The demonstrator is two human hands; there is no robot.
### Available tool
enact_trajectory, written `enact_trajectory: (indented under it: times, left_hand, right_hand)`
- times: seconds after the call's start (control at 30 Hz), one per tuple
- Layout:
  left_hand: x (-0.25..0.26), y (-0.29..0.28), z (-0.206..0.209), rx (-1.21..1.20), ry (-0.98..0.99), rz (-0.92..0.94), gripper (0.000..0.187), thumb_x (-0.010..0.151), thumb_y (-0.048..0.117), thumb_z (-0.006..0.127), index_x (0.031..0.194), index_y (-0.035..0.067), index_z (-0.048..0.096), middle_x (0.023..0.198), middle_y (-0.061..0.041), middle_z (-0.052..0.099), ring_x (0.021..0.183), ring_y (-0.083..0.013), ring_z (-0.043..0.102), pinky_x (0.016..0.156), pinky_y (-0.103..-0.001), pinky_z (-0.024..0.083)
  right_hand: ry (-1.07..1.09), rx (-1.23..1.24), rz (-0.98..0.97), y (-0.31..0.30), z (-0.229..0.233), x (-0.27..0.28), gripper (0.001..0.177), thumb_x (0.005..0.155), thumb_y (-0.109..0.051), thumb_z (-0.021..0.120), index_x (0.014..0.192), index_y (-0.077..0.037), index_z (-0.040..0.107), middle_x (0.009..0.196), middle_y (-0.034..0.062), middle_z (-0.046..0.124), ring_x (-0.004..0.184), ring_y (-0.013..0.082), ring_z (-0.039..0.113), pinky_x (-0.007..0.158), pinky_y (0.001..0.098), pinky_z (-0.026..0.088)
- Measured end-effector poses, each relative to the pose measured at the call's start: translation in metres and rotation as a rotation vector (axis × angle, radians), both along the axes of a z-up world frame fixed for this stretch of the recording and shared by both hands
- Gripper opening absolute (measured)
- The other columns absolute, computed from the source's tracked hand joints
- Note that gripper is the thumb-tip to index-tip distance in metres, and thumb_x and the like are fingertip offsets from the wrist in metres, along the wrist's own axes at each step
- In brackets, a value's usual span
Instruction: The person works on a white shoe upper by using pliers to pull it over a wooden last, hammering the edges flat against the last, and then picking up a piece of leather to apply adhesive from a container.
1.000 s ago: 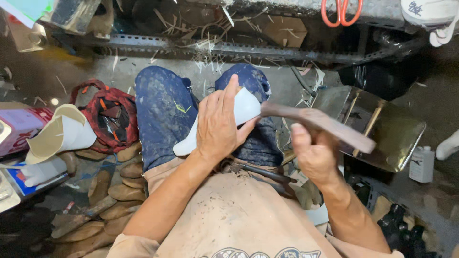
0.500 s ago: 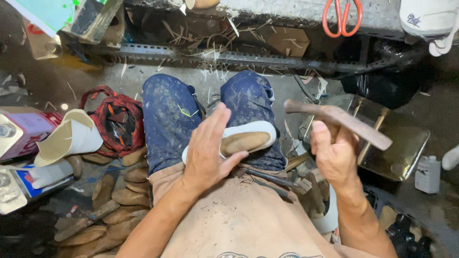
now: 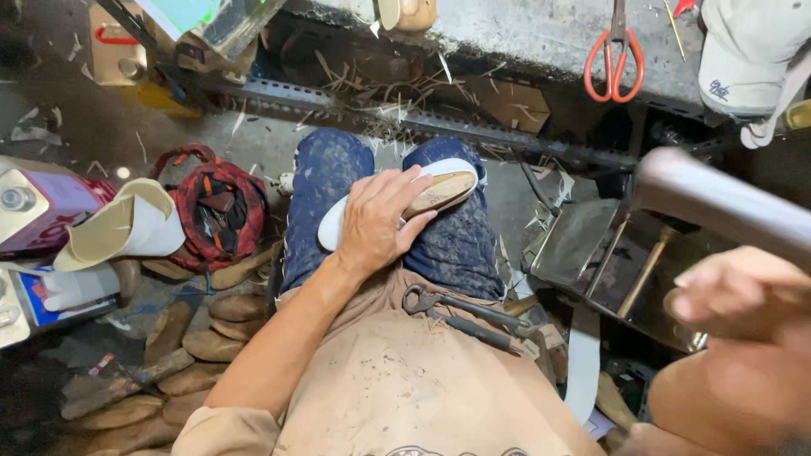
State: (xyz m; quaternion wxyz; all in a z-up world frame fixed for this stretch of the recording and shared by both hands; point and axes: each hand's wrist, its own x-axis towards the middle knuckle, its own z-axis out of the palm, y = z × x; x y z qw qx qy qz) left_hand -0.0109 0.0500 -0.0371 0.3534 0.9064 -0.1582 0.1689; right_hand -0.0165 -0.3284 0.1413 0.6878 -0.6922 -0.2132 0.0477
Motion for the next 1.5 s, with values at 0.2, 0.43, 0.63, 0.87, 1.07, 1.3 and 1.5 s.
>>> enact_trajectory:
  times: [0.2,0.43,0.63,0.87,1.07,1.3,1.5]
  left_hand:
    - [-0.004,-0.001,-0.006,-0.011,0.004,0.039,0.048,0.09,0.035,0.078,0.133,0.017,0.064,0.136,-0.007,0.068,0.116,-0.0294,0.063,0.094,-0.044,0.046]
    - [0.001,0.013,0.027,-0.137,0.124,0.01,0.04,0.093,0.037,0.069,0.127,0.018,0.067,0.13,-0.007,0.072,0.116,-0.024,0.067,0.09,-0.041,0.045]
    - [-0.018,0.046,0.081,-1.308,-0.121,-0.359,0.065,0.101,0.077,0.053,0.113,0.014,0.066,0.151,-0.02,0.051,0.163,-0.0352,0.016,0.135,-0.063,0.007]
    - [-0.061,0.036,0.025,-2.169,1.279,-0.404,0.094,0.075,0.047,0.063,0.151,-0.004,0.042,0.136,-0.033,0.053,0.1,-0.0455,0.067,0.084,-0.052,0.057]
    - [-0.055,0.05,0.006,-1.804,0.695,-0.107,0.077,0.078,0.025,0.067,0.146,-0.007,0.048,0.127,-0.022,0.068,0.106,-0.0307,0.069,0.089,-0.042,0.059]
    - [-0.013,0.106,0.022,-1.04,0.205,0.009,0.049,0.087,0.04,0.071,0.12,0.005,0.061,0.11,-0.004,0.056,0.1,-0.0134,0.055,0.088,-0.028,0.044]
    - [-0.012,0.093,0.009,-1.149,0.143,0.2,0.06,0.086,0.031,0.065,0.139,0.003,0.058,0.129,-0.011,0.068,0.119,-0.0244,0.064,0.103,-0.039,0.054]
  right_hand:
    - [-0.853,-1.539,-0.358,0.067,-0.169,0.015,0.036,0.113,-0.023,0.042,0.08,-0.014,0.053,0.071,-0.0046,0.046,0.057,0.0153,0.044,0.045,0.0311,0.031]
    - [0.041,-0.936,-0.446,0.128,-0.078,0.103,0.028,0.105,-0.032,0.055,0.112,-0.005,0.061,0.078,0.0096,0.07,0.07,0.0277,0.065,0.074,0.0422,0.047]
    - [-0.069,-1.318,-0.284,0.11,-0.112,0.263,0.048,0.095,-0.041,0.052,0.135,-0.018,0.064,0.12,0.0187,0.071,0.111,0.0491,0.062,0.089,0.0563,0.045]
    - [-0.504,-1.015,-0.245,0.111,-0.144,0.188,0.03,0.095,-0.021,0.064,0.121,-0.008,0.069,0.119,0.015,0.066,0.108,0.0363,0.061,0.094,0.047,0.046]
    - [0.141,-1.507,0.271,0.087,-0.191,-0.052,0.035,0.098,-0.057,0.047,0.091,-0.023,0.054,0.09,0.0009,0.058,0.081,0.0234,0.062,0.071,0.0398,0.048]
    - [0.5,-0.904,-0.094,0.044,-0.24,-0.08,0.03,0.098,-0.034,0.057,0.114,-0.017,0.074,0.112,-0.004,0.076,0.109,0.0065,0.064,0.104,0.0233,0.041]
    - [0.565,-0.942,0.379,0.155,-0.117,-0.036,0.033,0.1,-0.043,0.055,0.08,-0.018,0.058,0.076,-0.0035,0.059,0.074,0.0117,0.051,0.074,0.0281,0.041]
